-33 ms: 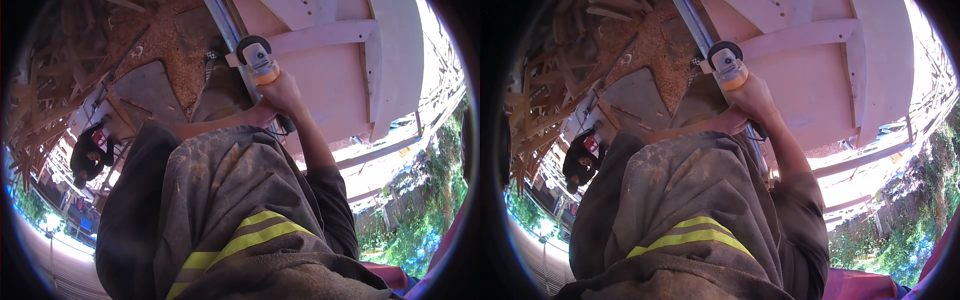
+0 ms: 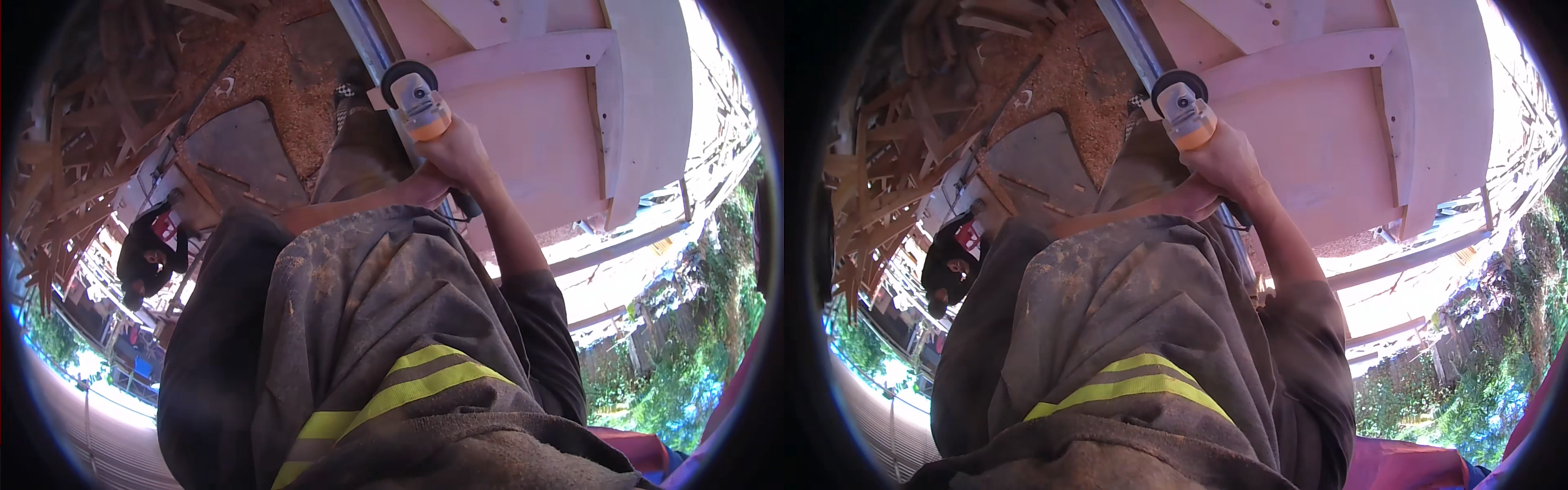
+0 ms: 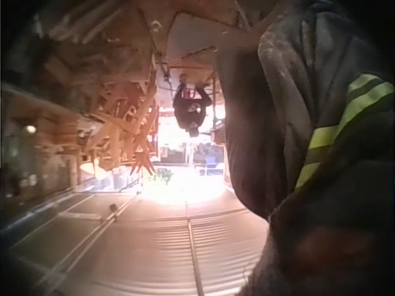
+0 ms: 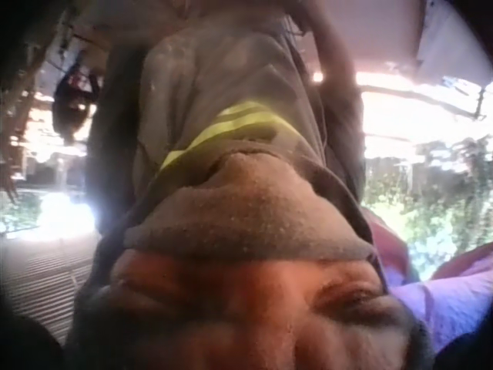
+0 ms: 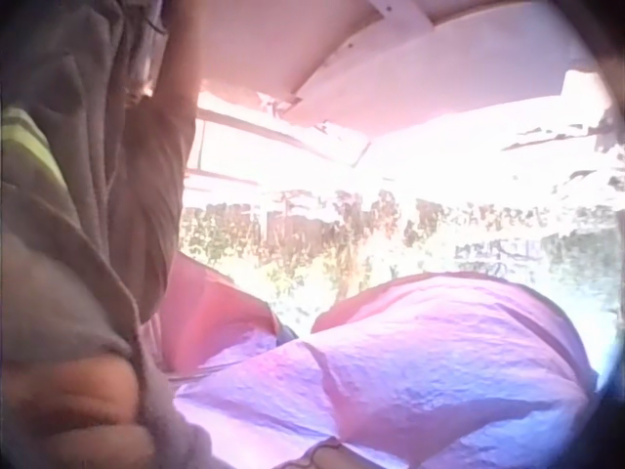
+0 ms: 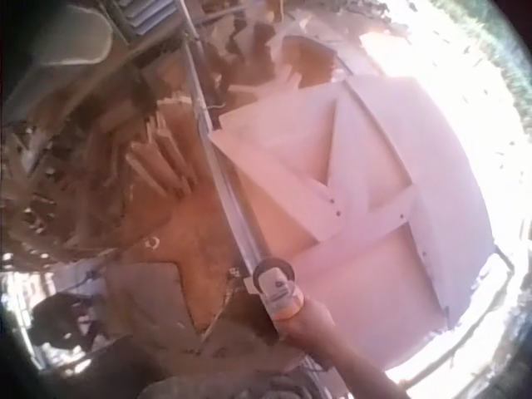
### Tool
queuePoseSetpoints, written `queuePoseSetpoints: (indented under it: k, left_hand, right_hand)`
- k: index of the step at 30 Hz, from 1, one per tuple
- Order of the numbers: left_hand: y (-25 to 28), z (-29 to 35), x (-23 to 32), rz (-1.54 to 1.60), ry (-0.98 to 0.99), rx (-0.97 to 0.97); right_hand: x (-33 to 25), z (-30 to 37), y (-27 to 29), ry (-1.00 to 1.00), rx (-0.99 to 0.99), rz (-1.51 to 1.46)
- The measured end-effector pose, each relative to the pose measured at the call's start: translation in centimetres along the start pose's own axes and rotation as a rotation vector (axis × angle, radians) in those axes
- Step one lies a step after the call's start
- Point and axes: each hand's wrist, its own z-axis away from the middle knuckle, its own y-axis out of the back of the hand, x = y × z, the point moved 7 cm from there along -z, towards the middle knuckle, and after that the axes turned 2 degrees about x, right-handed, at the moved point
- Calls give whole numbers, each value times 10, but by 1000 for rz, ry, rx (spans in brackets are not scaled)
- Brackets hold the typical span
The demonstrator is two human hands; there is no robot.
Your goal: Sanding wooden frame components with an angle grinder and fitting them together using a rubber mallet.
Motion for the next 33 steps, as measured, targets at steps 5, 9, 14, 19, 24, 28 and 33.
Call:
queuePoseSetpoints:
  k: [5,9,14,19,24,28,33]
  left_hand:
    - [-18,-29,-13,-93,37,27]
    - [-21,-41,-13,-147,14,59]
    - [22,11,3,27,-2,13]
    - [5,-6,-5,-56,39,53]
    - [-7,-15,-4,-120,25,27]
    - [21,16,3,22,30,4]
    - [-3,-14,-5,-114,55,4]
  right_hand:
    - [40,-8,43,-223,65,-90]
    - [46,-14,51,-223,35,-97]
    - [3,-1,-10,-44,54,-37]
    - [15,-3,18,-144,-1,-86]
    - [17,-7,30,-192,6,-75]
    - [-1,2,-10,-97,-70,-21]
    - [26,-2,25,-128,17,-151]
